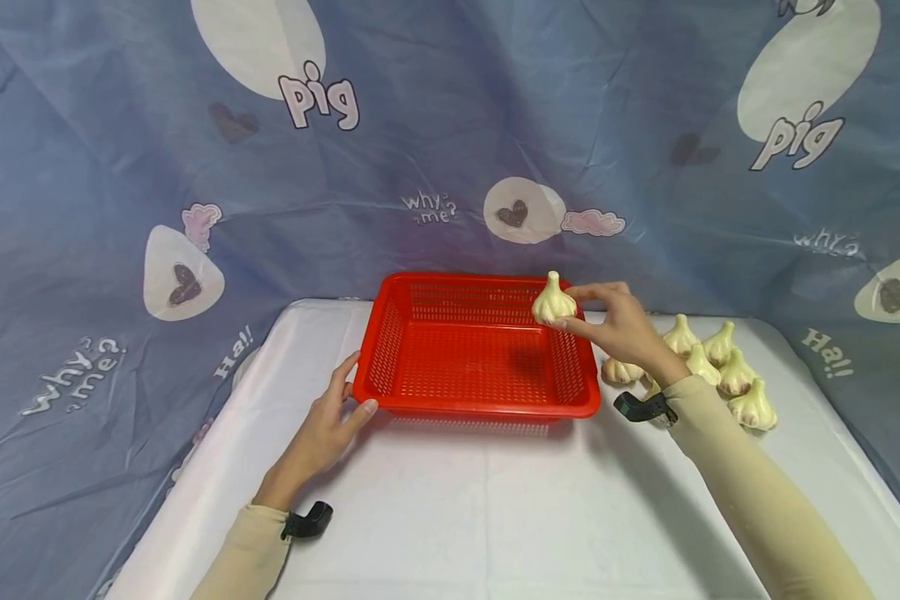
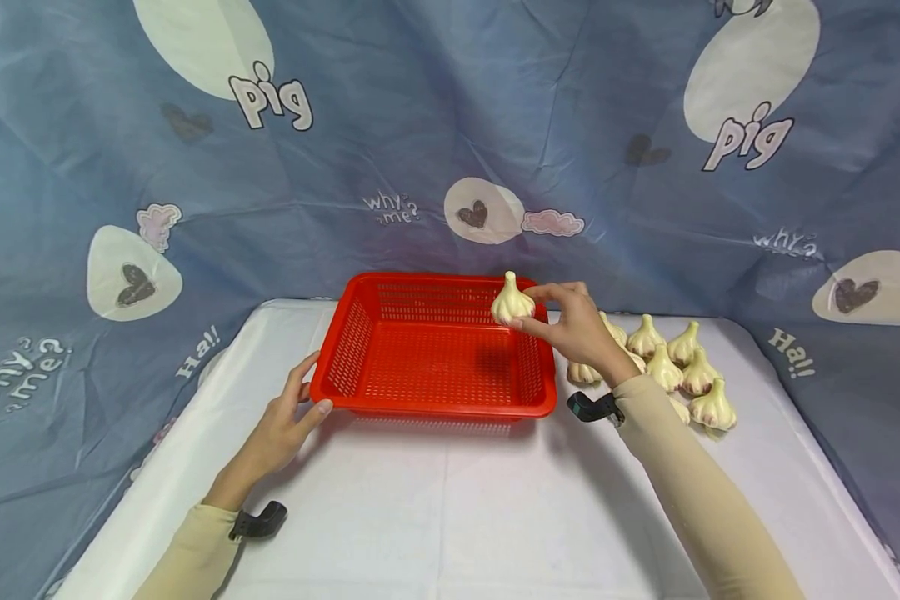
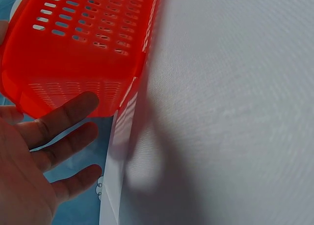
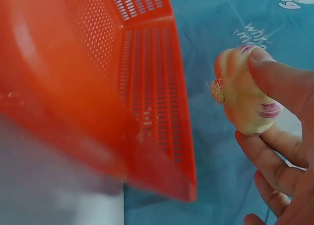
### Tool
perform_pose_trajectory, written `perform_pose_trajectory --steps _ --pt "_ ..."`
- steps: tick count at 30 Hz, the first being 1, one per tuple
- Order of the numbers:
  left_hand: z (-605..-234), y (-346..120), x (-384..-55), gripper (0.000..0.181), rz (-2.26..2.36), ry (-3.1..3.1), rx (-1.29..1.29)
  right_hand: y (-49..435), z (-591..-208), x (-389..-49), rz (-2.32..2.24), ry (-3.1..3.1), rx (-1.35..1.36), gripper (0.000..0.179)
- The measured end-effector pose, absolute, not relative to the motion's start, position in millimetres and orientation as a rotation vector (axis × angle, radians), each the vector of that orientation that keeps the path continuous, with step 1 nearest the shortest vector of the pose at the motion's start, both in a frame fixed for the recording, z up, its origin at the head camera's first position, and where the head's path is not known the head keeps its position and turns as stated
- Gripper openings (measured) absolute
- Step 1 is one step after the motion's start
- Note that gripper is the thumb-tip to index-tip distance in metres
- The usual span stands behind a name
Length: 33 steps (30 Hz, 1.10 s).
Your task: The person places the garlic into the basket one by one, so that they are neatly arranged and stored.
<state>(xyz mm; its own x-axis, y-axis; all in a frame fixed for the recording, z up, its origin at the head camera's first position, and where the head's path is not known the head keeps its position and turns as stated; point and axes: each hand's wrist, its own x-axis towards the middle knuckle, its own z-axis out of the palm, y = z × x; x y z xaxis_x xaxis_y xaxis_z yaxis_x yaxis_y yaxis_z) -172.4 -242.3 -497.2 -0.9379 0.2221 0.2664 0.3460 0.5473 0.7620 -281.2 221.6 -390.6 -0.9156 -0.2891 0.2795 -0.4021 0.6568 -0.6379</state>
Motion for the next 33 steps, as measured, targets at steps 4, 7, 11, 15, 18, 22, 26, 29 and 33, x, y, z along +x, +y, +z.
perform_pose_trajectory --steps 4,7,11,15,18,22,26,29,33 --pt "-498 -242 -172 0.084 -1.352 -2.642 -0.485 209 -390 -290 1.085 -2.714 0.607 0.052" --pt "-498 -242 -171 0.084 -1.369 -2.638 -0.488 198 -390 -295 1.077 -2.723 0.636 0.050" --pt "-500 -242 -171 0.083 -1.383 -2.625 -0.497 181 -389 -302 1.085 -2.734 0.681 0.050" --pt "-502 -242 -171 0.082 -1.382 -2.607 -0.509 163 -390 -308 1.068 -2.731 0.750 0.050" --pt "-503 -241 -170 0.082 -1.373 -2.603 -0.509 151 -391 -313 1.064 -2.724 0.795 0.050" --pt "-503 -240 -170 0.082 -1.358 -2.610 -0.502 138 -393 -320 1.061 -2.735 0.830 0.050" --pt "-503 -240 -170 0.082 -1.354 -2.612 -0.499 126 -398 -329 1.055 -2.749 0.858 0.051" --pt "-502 -239 -170 0.082 -1.350 -2.612 -0.497 118 -400 -335 1.069 -2.740 0.888 0.049" --pt "-501 -238 -170 0.083 -1.352 -2.613 -0.496 109 -403 -342 1.097 -2.748 0.895 0.046"
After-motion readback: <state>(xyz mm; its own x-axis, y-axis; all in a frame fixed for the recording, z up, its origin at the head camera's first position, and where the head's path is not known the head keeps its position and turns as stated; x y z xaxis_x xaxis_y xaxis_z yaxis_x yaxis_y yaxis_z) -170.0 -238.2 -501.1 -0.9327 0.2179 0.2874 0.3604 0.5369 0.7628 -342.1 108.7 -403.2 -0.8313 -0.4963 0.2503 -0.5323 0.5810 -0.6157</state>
